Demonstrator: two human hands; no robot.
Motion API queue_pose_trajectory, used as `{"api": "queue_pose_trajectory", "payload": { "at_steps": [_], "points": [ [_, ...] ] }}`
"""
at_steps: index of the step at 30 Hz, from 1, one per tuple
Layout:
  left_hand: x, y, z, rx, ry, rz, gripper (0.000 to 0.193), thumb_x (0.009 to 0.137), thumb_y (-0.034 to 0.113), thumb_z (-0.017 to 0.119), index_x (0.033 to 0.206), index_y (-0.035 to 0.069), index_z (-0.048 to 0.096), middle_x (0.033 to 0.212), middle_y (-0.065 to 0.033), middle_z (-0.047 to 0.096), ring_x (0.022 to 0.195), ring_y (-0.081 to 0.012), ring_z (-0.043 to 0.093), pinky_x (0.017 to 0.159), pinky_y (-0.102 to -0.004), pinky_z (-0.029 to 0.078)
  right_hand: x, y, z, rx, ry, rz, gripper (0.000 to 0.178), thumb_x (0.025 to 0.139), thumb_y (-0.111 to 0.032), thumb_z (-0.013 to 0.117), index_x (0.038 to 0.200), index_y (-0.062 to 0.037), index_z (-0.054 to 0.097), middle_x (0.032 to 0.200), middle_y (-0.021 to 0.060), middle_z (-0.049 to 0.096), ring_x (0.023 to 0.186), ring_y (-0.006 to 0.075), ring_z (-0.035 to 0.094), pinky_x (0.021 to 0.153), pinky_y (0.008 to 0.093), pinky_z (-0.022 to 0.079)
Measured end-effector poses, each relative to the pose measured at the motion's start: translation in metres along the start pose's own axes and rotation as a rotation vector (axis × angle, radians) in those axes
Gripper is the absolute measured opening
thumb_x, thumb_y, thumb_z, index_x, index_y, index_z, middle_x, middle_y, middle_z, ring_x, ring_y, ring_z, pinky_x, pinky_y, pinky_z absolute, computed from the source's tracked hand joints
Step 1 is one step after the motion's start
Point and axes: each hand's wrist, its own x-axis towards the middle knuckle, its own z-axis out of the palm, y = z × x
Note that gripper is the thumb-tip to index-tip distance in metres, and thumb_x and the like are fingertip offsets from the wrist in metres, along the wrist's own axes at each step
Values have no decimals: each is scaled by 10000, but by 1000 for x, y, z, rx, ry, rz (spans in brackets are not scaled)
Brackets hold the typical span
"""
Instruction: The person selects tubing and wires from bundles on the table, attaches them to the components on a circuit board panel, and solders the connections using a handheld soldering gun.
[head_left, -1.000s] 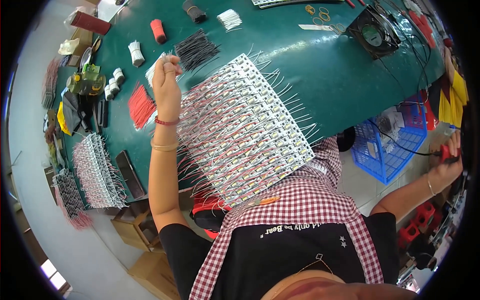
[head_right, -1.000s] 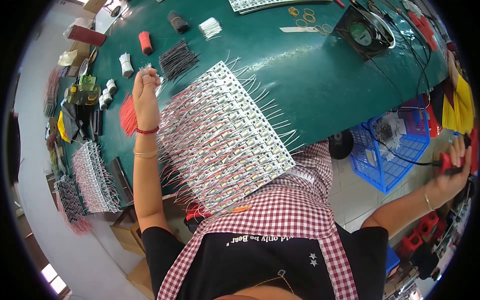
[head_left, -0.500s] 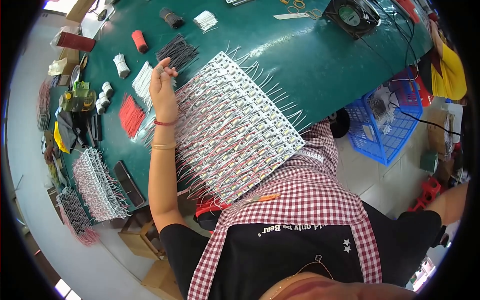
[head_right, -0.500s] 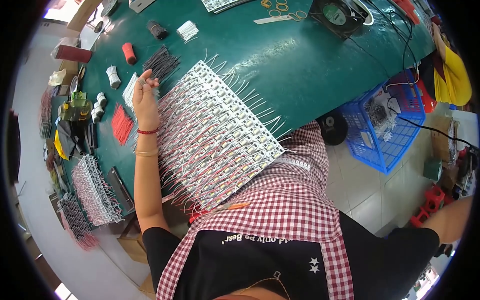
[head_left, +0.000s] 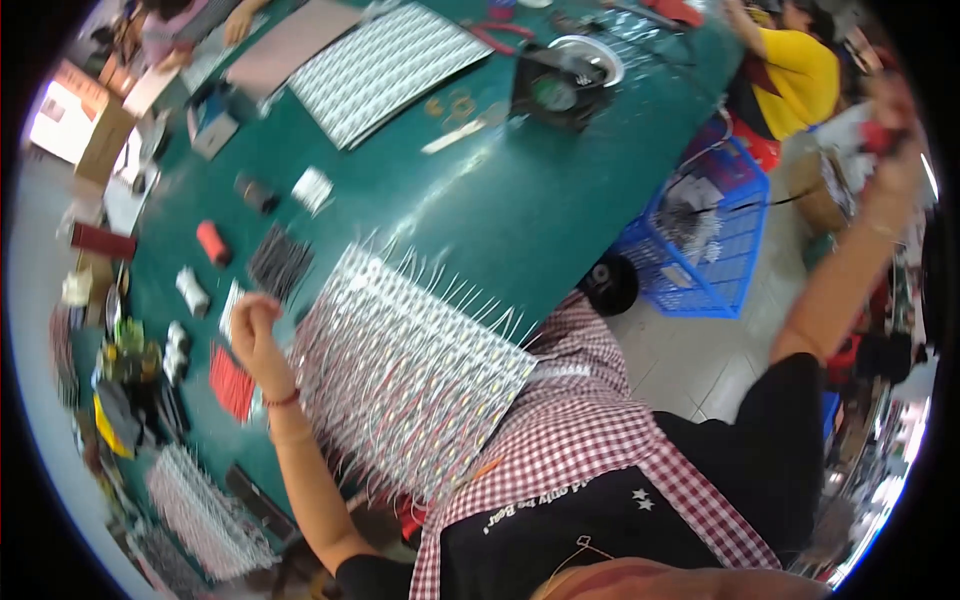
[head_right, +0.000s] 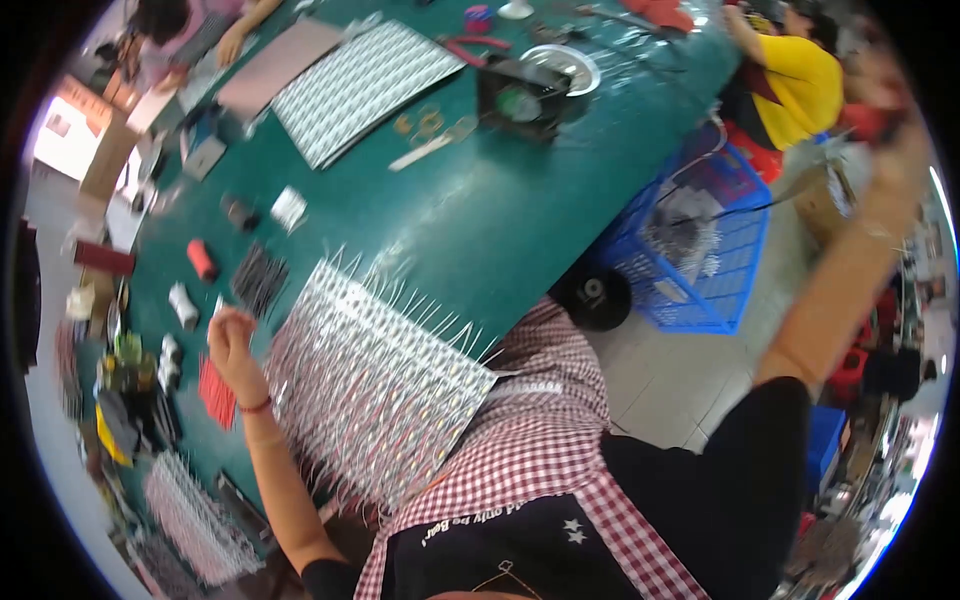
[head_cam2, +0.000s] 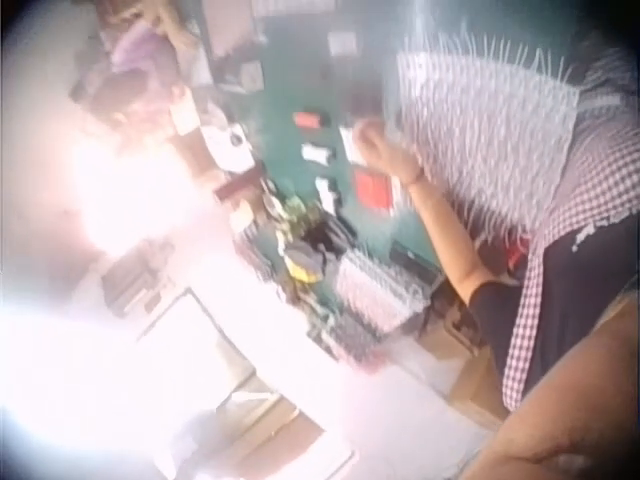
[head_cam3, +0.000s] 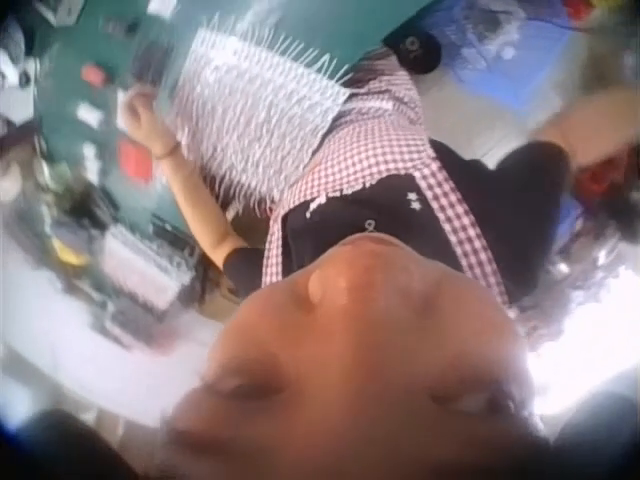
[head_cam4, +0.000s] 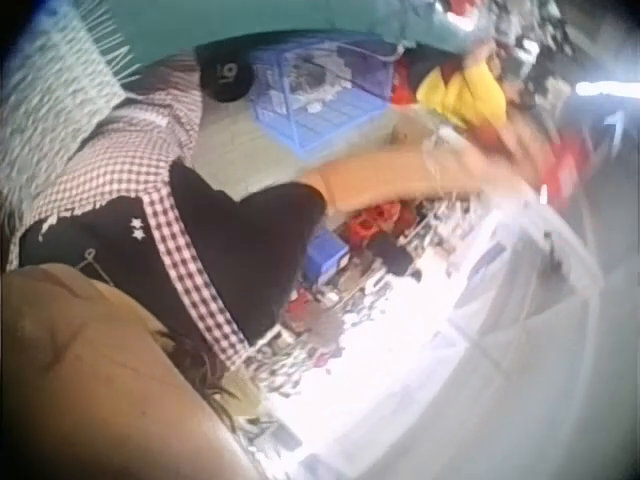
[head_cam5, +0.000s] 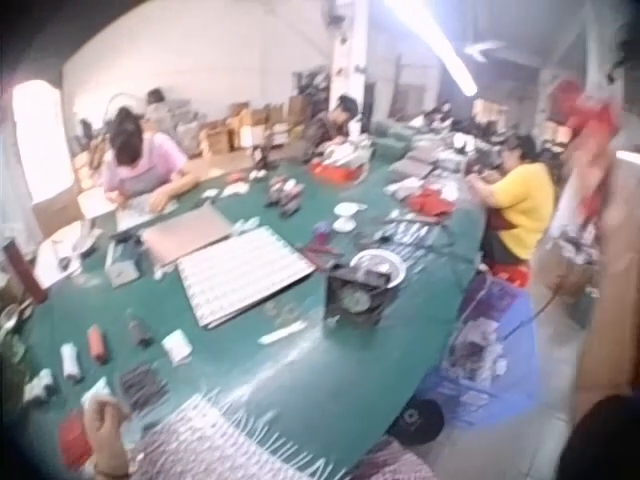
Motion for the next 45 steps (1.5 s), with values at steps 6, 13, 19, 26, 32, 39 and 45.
{"api": "queue_pose_trajectory", "payload": {
  "at_steps": [6,13,19,26,32,39,45],
  "points": [
    [-4,26,30,-71,-139,-206,149,1016,106,508,1051,13,619,802,-2,605,645,-55,474,593,-205,417,-162,90,55,391,-723,607,341,918,-157,614,1180,48,540,645,19,512,500,85,475,442,255,424],
    [-37,88,100,61,-595,-160,112,977,82,552,1004,10,634,734,-42,655,610,-75,552,560,-236,443,-234,105,86,589,-977,837,412,906,-147,640,1238,64,517,720,53,526,503,102,497,466,256,449],
    [-63,108,129,119,-564,25,143,936,37,556,1071,3,587,736,-133,661,669,-262,683,618,-342,521,-276,99,97,645,-1156,1024,465,903,-173,668,1247,81,485,728,75,532,506,114,509,461,264,453],
    [-65,118,145,83,-471,126,92,911,29,559,991,-9,536,710,-203,610,637,-380,638,559,-421,494,-292,89,96,578,-1205,991,527,859,-172,730,1263,49,475,752,64,536,536,102,516,471,245,445],
    [-69,122,145,-6,-489,51,97,908,24,560,998,2,530,675,-191,607,600,-384,628,541,-423,489,-298,87,97,483,-1230,986,527,829,-129,745,1261,48,500,770,63,566,582,117,564,522,255,468],
    [-50,86,108,359,-375,200,109,869,-6,609,973,28,611,835,-159,607,765,-345,633,650,-403,501,-302,83,106,462,-1178,932,469,903,-183,697,1268,50,518,816,87,607,619,141,605,543,271,511],
    [1,20,43,704,-205,353,128,814,-20,657,919,44,692,790,-101,507,720,-291,554,643,-373,480,-302,94,105,274,-1208,807,411,952,-174,636,1256,72,510,753,96,587,522,129,548,484,271,499]
  ]
}}
